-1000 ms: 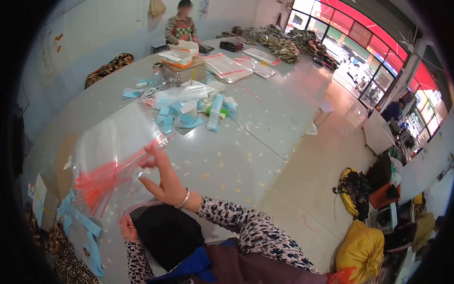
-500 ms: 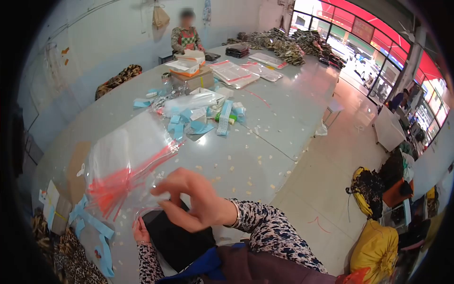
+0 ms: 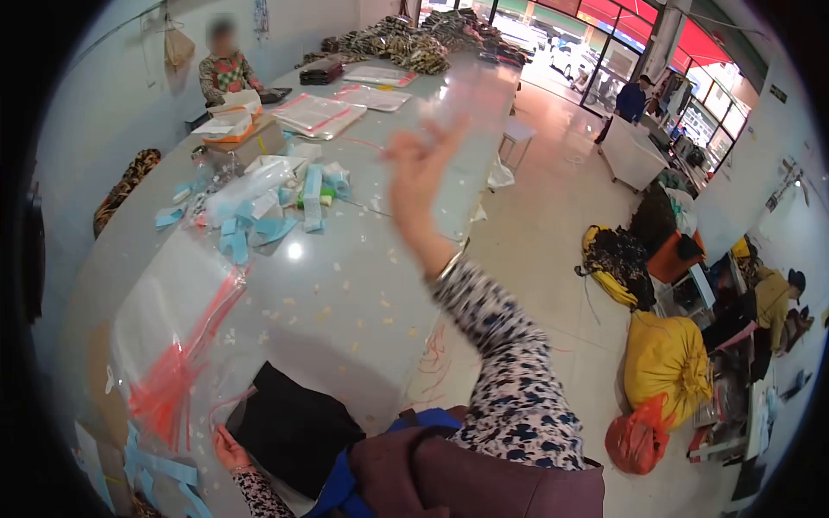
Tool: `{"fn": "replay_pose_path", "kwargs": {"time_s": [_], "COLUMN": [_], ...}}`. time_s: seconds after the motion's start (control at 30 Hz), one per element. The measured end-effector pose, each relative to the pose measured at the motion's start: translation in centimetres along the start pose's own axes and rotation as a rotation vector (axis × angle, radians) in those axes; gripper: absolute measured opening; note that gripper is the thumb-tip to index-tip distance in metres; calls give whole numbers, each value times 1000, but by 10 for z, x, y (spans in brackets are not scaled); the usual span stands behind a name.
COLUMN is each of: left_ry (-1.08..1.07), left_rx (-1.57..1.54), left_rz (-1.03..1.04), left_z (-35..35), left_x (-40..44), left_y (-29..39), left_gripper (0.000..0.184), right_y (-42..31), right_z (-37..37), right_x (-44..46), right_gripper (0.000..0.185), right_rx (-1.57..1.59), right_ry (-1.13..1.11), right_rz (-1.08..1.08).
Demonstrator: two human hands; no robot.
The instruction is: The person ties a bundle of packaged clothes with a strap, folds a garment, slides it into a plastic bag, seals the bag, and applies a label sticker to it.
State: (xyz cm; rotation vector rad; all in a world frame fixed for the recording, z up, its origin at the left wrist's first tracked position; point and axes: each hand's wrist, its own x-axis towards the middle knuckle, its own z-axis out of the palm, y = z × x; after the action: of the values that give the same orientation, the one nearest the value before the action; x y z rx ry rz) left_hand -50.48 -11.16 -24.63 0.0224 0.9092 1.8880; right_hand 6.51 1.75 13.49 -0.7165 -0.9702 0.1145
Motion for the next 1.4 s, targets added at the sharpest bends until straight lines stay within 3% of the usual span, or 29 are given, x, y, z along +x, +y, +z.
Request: {"fn": "replay_pose_path", "kwargs": {"time_s": [0.03, 0.07, 0.13, 0.17, 0.2, 0.3, 0.37, 0.43, 0.47, 0.5, 0.53, 0.57, 0.6, 0.63, 0.67, 0.7, 0.73, 0.77, 0.83, 0.9, 0.97, 1.07, 1.27, 1.33, 1.4], "left_ry": [6, 20, 57, -39, -128, -70, -90, -76, -23, -51, -65, -78, -79, -67, -84, -56, -35, -21, -16, -24, 61, -78, 7, -44, -62], "left_rx": [21, 42, -11, -25, -44, -39, -64, -65, -50, -71, -75, -91, -92, -79, -109, -95, -88, -84, -106, -115, -159, -188, -154, -133, -109], "left_rz": [16, 30, 14, 20, 31, -6, -46, 19, 46, 74, 80, 85, 79, 70, 71, 70, 69, 64, 58, 74, 75, 120, 123, 157, 175], "left_z": [11, 19, 15, 5, -7, 7, -4, 3, 4, -1, -5, 4, 8, 4, -2, 0, 2, -3, 3, 8, 10, 10, 38, 29, 31], "left_x": [-3, -8, -1, 10, 14, 2, -3, 5, 4, 14, 19, 20, 16, 9, 13, 10, 5, 1, 2, 4, -6, -11, -28, -30, -28], "left_y": [1, -1, -4, -4, -6, -1, -12, -8, -13, -14, -18, -19, -21, -14, -15, -15, -13, -11, -15, -17, -18, -19, -14, -14, -11], "left_gripper": [31, 32, 33, 34, 35, 37, 37, 37, 37, 36, 35, 34, 33, 32, 29, 29, 29, 27, 24, 20, 16, 19, 19, 21, 22], "right_y": [39, 33, 110, 67, 38, -36, -63, -22, -20, 16, 29, 98, 143, 152, 147, 95, 109, 89, 63, 32, 6, -6, 57, 67, 88], "right_z": [-51, -97, -272, -327, -366, -440, -473, -498, -446, -446, -410, -451, -429, -392, -321, -221, -186, -137, -58, 5, 50, 94, 129, 135, 140], "right_x": [34, 58, 129, 136, 133, 112, 88, 50, 3, -28, -60, -97, -147, -176, -211, -219, -250, -266, -295, -314, -327, -352, -397, -384, -383], "right_gripper": [84, 83, 87, 50, 47, 39, 37, 46, 41, 37, 38, 36, 33, 32, 34, 39, 31, 35, 55, 79, 87, 93, 63, 33, 23], "right_rx": [-161, -400, -1136, -2057, -2168, -1886, -1715, -1197, -1408, -1436, -1358, -1488, -1644, -1330, -1026, -739, -785, -673, -372, -417, -359, -343, -538, -502, -452], "right_ry": [160, 248, 735, 697, 872, 1606, 1761, 1585, 1191, 1009, 808, 615, 250, -89, -168, -276, -554, -760, -1057, -1320, -1420, -1453, -1273, -1275, -1251], "right_rz": [-53, -66, -380, -146, -92, 8, 33, 57, 63, -40, 186, 241, 195, 544, 573, 722, 588, 548, 322, 182, 37, -99, -241, -133, -40]}}
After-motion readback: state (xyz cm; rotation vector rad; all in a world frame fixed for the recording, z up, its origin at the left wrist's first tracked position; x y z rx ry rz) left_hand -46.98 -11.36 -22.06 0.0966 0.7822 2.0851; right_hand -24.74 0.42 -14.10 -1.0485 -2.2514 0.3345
